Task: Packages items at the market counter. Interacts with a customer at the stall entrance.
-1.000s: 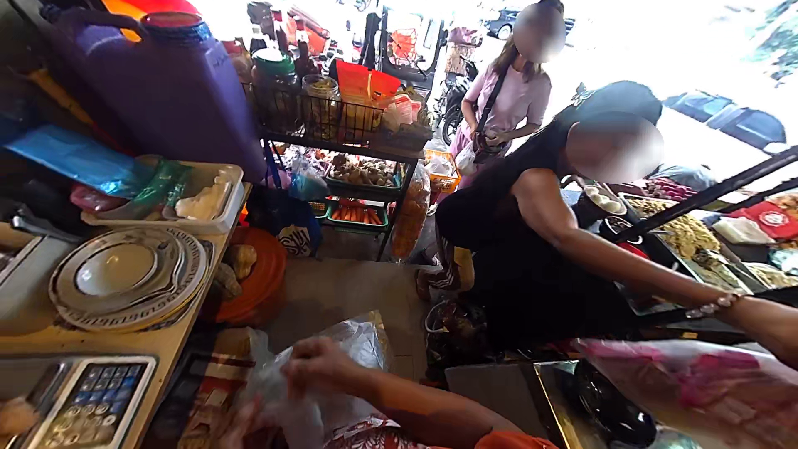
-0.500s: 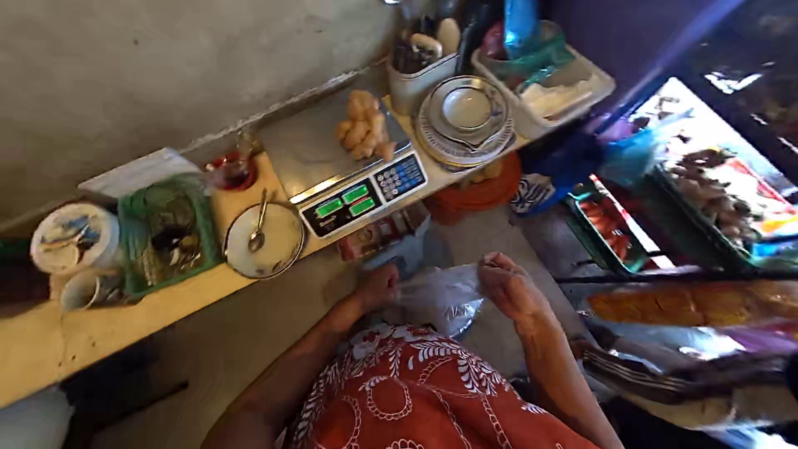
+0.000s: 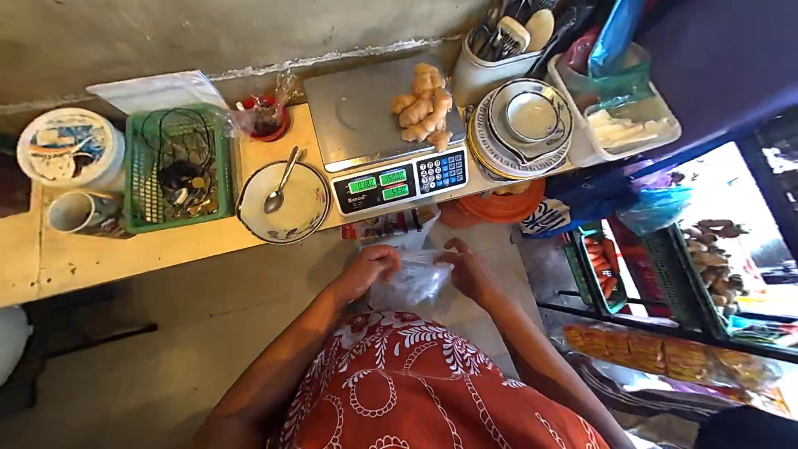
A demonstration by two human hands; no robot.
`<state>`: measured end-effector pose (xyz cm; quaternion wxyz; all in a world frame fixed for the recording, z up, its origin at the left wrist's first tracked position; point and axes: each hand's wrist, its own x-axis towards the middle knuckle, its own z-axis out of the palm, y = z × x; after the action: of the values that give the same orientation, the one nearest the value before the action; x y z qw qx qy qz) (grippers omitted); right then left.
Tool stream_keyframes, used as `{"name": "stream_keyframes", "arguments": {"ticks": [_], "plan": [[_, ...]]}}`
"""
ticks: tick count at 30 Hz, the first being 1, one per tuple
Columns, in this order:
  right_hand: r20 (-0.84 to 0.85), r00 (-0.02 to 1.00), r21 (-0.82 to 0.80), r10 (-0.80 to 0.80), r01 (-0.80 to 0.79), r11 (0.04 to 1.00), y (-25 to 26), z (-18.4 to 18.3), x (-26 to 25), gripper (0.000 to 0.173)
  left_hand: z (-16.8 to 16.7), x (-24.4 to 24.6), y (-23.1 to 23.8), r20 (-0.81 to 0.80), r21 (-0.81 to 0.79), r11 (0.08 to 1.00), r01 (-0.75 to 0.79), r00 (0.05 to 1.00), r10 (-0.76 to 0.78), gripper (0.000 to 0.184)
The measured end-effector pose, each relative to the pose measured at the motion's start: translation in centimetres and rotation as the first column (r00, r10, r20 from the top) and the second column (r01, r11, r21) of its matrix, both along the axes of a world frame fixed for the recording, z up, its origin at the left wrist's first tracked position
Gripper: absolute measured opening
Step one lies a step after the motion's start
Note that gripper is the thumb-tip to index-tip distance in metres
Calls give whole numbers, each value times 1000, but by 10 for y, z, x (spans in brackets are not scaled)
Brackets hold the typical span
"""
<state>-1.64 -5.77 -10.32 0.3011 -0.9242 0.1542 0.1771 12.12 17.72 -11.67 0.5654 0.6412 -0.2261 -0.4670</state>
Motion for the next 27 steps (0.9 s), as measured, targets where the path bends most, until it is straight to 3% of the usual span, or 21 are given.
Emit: {"name": "stream_keyframes", "arguments": {"ticks": [3,6,8,12,14,17,21,24,27], "plan": [[-145,989,48,21,-14,999,-26,-12,13,42,-16,20,18,359,360,933,-21,926,-118,31],[-105,994,158,1,16,987,-41,15,43,26,-37,26,30,501,530,844,-87,835,-228,31],[65,983,181,-170,155,971,-47,43,72,30,-41,19,28,539,561,824,-81,791,-289,29],[355,789,338,-501,392,856,-71,74,165,67,-43,11,9,540,575,813,92,704,-461,29],[377,758,333,-532,425,842,-84,76,212,86,-37,15,-4,486,589,782,205,683,-545,31],[318,825,236,-466,407,882,-89,74,263,106,-26,20,-20,446,591,749,300,652,-613,32],[192,847,212,-496,458,863,-67,81,294,98,-23,29,-35,435,548,737,397,617,-656,31],[188,864,88,-466,458,884,-53,87,304,96,-24,37,-48,430,499,727,471,594,-680,32],[183,894,-50,-410,425,904,-40,101,306,91,-24,39,-70,461,443,683,580,506,-729,30]]}}
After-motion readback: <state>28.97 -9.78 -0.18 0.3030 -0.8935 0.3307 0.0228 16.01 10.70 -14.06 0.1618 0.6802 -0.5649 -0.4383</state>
